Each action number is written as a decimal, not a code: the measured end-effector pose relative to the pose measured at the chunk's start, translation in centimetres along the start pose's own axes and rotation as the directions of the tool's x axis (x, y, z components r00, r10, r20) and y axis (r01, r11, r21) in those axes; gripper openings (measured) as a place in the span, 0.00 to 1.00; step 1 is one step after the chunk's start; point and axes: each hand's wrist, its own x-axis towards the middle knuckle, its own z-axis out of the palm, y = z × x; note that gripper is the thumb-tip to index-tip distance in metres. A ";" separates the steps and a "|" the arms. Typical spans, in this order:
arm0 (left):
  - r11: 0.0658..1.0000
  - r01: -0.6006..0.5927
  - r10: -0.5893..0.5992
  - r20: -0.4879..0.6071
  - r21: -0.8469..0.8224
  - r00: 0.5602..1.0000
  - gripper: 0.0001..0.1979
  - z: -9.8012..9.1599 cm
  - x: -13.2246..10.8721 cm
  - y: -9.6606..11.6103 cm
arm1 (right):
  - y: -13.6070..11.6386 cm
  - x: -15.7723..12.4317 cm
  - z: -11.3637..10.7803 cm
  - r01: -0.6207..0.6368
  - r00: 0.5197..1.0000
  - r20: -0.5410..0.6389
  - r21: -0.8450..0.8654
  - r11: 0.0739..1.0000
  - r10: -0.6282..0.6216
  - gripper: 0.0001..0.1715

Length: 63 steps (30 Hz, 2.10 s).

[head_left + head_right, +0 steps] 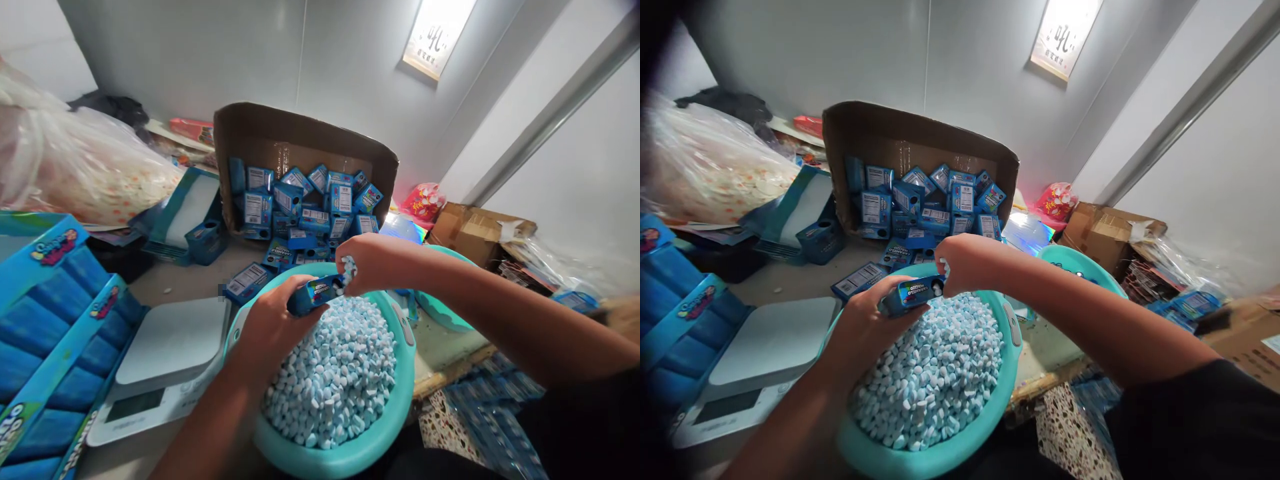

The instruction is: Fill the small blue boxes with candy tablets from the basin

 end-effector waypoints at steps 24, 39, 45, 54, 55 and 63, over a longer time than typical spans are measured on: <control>0.992 0.063 -0.055 0.072 -0.110 0.996 0.19 -0.2 -0.1 -0.1 | -0.1 0.3 -0.3 0.134 0.991 -0.002 0.119 0.984 -0.135 0.19; 0.991 0.074 -0.064 0.095 -0.111 0.993 0.18 -0.2 -0.2 0.2 | -2.8 2.9 8.1 0.703 0.626 -0.506 0.695 -0.149 0.593 0.29; 0.981 0.105 -0.089 0.103 -0.160 0.991 0.19 -0.4 -0.5 0.1 | -3.2 3.7 8.8 0.729 0.596 -0.462 0.654 -0.203 0.657 0.32; 0.982 0.142 -0.129 0.110 -0.121 0.986 0.19 0.1 0.1 0.2 | -1.9 3.4 9.8 0.696 0.636 -0.383 0.659 -0.284 0.670 0.34; 0.983 0.142 -0.129 0.110 -0.116 0.986 0.19 0.1 0.1 0.2 | -2.0 3.4 9.9 0.689 0.646 -0.379 0.663 -0.292 0.663 0.34; 0.984 0.099 -0.078 0.147 -0.147 0.986 0.20 0.1 0.4 0.4 | -2.5 3.5 9.9 0.646 0.685 -0.342 0.694 -0.319 0.643 0.33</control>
